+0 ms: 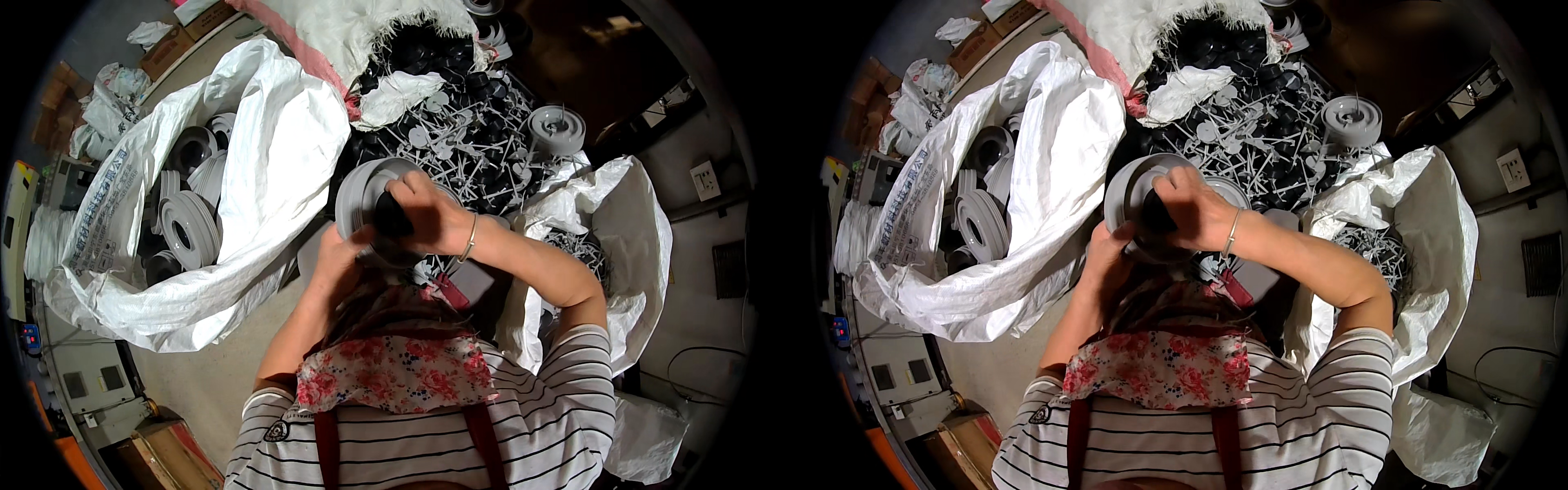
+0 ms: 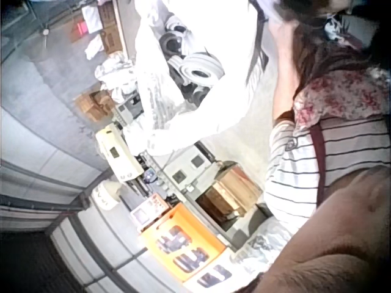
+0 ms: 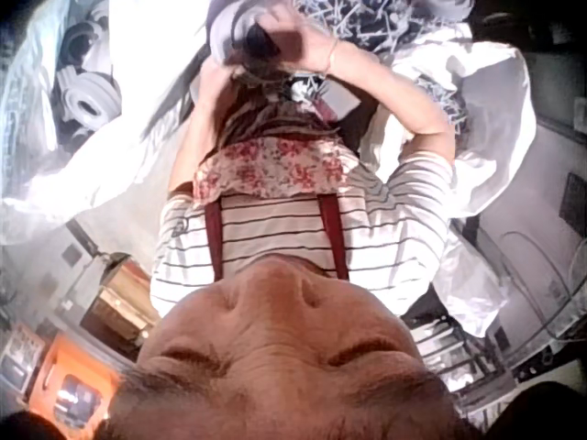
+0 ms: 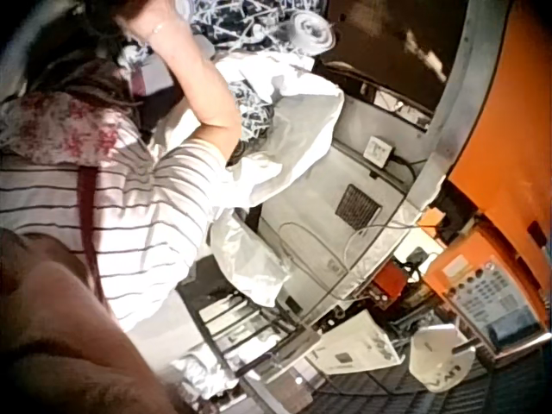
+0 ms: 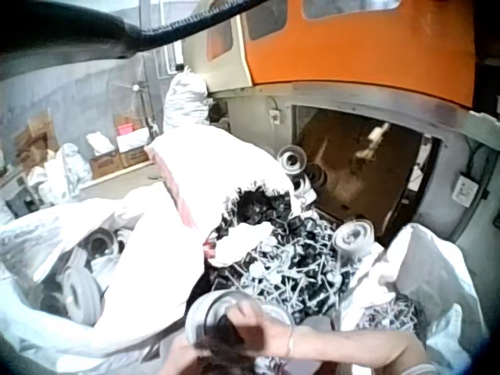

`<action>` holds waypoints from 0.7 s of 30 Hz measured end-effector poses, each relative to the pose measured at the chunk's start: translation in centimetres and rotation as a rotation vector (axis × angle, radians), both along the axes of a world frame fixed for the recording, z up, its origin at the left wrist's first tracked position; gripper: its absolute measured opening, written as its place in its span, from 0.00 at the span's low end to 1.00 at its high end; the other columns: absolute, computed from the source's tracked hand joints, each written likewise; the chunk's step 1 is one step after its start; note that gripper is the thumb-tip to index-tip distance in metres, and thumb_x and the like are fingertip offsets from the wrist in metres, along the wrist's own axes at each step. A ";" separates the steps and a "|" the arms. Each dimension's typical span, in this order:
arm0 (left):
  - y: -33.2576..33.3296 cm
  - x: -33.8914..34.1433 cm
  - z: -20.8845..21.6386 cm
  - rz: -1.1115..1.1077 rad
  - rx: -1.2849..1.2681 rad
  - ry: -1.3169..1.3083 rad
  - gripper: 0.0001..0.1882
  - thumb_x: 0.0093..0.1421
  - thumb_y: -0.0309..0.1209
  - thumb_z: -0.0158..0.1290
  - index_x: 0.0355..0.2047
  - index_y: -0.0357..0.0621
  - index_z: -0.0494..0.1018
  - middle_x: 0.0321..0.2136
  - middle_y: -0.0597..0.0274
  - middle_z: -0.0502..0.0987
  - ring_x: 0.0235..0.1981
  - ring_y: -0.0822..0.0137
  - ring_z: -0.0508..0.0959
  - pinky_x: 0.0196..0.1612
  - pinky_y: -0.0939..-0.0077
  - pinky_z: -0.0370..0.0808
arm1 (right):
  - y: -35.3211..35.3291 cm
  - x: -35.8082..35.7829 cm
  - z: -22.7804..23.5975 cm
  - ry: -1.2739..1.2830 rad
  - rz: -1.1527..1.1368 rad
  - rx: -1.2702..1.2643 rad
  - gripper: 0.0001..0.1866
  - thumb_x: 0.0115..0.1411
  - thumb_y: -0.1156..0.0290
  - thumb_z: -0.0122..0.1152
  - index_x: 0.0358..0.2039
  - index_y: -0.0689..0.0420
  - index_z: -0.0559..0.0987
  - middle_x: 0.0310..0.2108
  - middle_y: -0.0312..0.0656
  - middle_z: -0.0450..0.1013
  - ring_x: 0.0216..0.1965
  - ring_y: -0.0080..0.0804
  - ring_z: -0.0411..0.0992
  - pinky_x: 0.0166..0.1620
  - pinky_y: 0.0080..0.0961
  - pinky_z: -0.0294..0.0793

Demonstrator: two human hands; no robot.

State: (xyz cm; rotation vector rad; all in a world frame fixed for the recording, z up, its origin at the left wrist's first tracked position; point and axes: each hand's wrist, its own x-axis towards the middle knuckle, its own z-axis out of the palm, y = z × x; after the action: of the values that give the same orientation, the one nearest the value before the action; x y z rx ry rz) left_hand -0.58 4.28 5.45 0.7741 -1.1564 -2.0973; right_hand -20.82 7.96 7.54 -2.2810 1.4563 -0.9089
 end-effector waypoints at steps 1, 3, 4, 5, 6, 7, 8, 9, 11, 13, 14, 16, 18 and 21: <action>-0.1 0.3 0.3 -0.031 0.011 -0.026 0.33 0.51 0.45 0.62 0.48 0.32 0.67 0.40 0.57 0.74 0.40 0.64 0.75 0.45 0.71 0.73 | 0.2 -0.2 0.2 0.046 0.050 -0.018 0.36 0.40 0.66 0.69 0.49 0.62 0.64 0.42 0.51 0.60 0.45 0.52 0.61 0.47 0.37 0.68; -0.6 0.8 0.8 -0.099 0.032 -0.077 0.34 0.49 0.47 0.63 0.47 0.32 0.68 0.39 0.59 0.74 0.39 0.65 0.75 0.43 0.72 0.74 | 1.0 -0.3 0.7 0.183 0.159 -0.007 0.37 0.38 0.69 0.69 0.49 0.61 0.63 0.46 0.50 0.58 0.48 0.50 0.59 0.46 0.39 0.69; -0.5 0.7 1.2 -0.100 0.048 -0.066 0.31 0.49 0.46 0.63 0.45 0.34 0.69 0.37 0.60 0.75 0.38 0.67 0.75 0.42 0.74 0.73 | 1.2 -0.3 0.6 0.146 0.170 -0.034 0.35 0.39 0.68 0.69 0.48 0.62 0.64 0.44 0.50 0.60 0.47 0.50 0.61 0.46 0.39 0.69; -0.4 0.5 1.6 -0.100 0.063 -0.052 0.29 0.50 0.44 0.63 0.44 0.35 0.70 0.36 0.62 0.75 0.37 0.69 0.75 0.41 0.75 0.73 | 1.4 -0.4 0.6 0.112 0.182 -0.060 0.33 0.40 0.68 0.68 0.47 0.62 0.65 0.43 0.50 0.61 0.46 0.50 0.62 0.47 0.39 0.69; -0.4 0.5 1.8 -0.100 0.078 -0.039 0.27 0.50 0.43 0.63 0.43 0.37 0.72 0.34 0.64 0.75 0.35 0.71 0.75 0.40 0.77 0.72 | 1.5 -0.4 0.5 0.078 0.194 -0.087 0.32 0.40 0.68 0.68 0.46 0.63 0.67 0.41 0.50 0.63 0.45 0.50 0.63 0.47 0.39 0.69; -0.3 0.6 1.1 -0.067 0.068 -0.087 0.25 0.51 0.41 0.63 0.43 0.37 0.72 0.34 0.63 0.75 0.35 0.71 0.75 0.41 0.77 0.72 | 1.4 -0.2 0.4 -0.009 0.159 -0.034 0.30 0.41 0.68 0.68 0.44 0.64 0.68 0.39 0.51 0.65 0.43 0.51 0.65 0.47 0.39 0.70; -0.2 0.8 0.2 -0.029 0.057 -0.135 0.23 0.51 0.39 0.62 0.42 0.37 0.72 0.34 0.63 0.76 0.35 0.71 0.75 0.41 0.77 0.72 | 1.0 0.1 0.2 -0.097 0.127 0.017 0.28 0.42 0.67 0.68 0.43 0.65 0.69 0.37 0.51 0.66 0.41 0.51 0.67 0.46 0.38 0.71; 0.1 1.0 -0.3 0.009 0.046 -0.183 0.22 0.52 0.37 0.62 0.42 0.37 0.72 0.34 0.62 0.76 0.35 0.71 0.75 0.41 0.78 0.72 | 0.7 0.3 -0.1 -0.185 0.095 0.068 0.27 0.43 0.67 0.68 0.42 0.66 0.71 0.34 0.51 0.68 0.39 0.51 0.69 0.46 0.38 0.72; 1.0 1.1 -0.6 0.069 -0.169 -0.222 0.19 0.52 0.32 0.60 0.42 0.37 0.71 0.34 0.62 0.76 0.35 0.71 0.75 0.41 0.78 0.72 | 0.3 -0.2 -1.4 -0.793 -0.073 0.930 0.24 0.46 0.64 0.66 0.39 0.68 0.72 0.31 0.53 0.69 0.36 0.51 0.71 0.45 0.36 0.72; 1.8 0.7 -0.3 0.109 -0.221 -0.168 0.18 0.52 0.29 0.58 0.42 0.37 0.71 0.34 0.62 0.76 0.35 0.71 0.75 0.41 0.78 0.72 | 0.2 -0.4 -2.5 -1.023 -0.095 1.423 0.28 0.55 0.53 0.58 0.40 0.69 0.72 0.31 0.55 0.72 0.28 0.46 0.75 0.32 0.35 0.77; 2.0 0.5 0.3 0.128 -0.167 -0.102 0.18 0.51 0.28 0.58 0.42 0.37 0.71 0.34 0.63 0.76 0.34 0.71 0.75 0.40 0.78 0.72 | 0.1 0.4 -3.4 -0.830 -0.071 0.830 0.30 0.57 0.48 0.53 0.40 0.69 0.72 0.29 0.55 0.73 0.24 0.44 0.74 0.27 0.34 0.77; 2.6 0.5 1.8 0.102 -0.238 -0.180 0.20 0.50 0.27 0.59 0.44 0.36 0.70 0.35 0.62 0.76 0.36 0.71 0.75 0.41 0.78 0.72 | 0.1 1.4 -5.3 -0.582 0.026 0.244 0.36 0.58 0.40 0.47 0.42 0.68 0.71 0.27 0.53 0.73 0.21 0.41 0.74 0.25 0.30 0.76; 3.4 1.4 3.2 0.030 -0.493 -0.478 0.24 0.51 0.28 0.60 0.48 0.34 0.68 0.37 0.62 0.77 0.38 0.71 0.76 0.42 0.76 0.73 | -0.2 1.7 -5.6 -0.540 0.190 0.235 0.41 0.57 0.35 0.44 0.45 0.68 0.70 0.25 0.51 0.73 0.25 0.39 0.75 0.30 0.26 0.77; 2.1 4.2 4.6 0.132 -0.799 -0.387 0.36 0.50 0.31 0.62 0.56 0.32 0.60 0.44 0.55 0.75 0.44 0.66 0.76 0.47 0.73 0.73 | -0.8 0.1 -6.2 -0.791 0.125 0.939 0.35 0.57 0.40 0.50 0.44 0.65 0.70 0.33 0.55 0.72 0.38 0.43 0.73 0.41 0.34 0.73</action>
State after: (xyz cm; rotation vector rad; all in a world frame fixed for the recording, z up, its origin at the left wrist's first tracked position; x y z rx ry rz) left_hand 3.57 6.38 10.05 0.8280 -1.9065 -1.2156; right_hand -20.74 7.20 1.39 -1.1149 1.0165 -0.7199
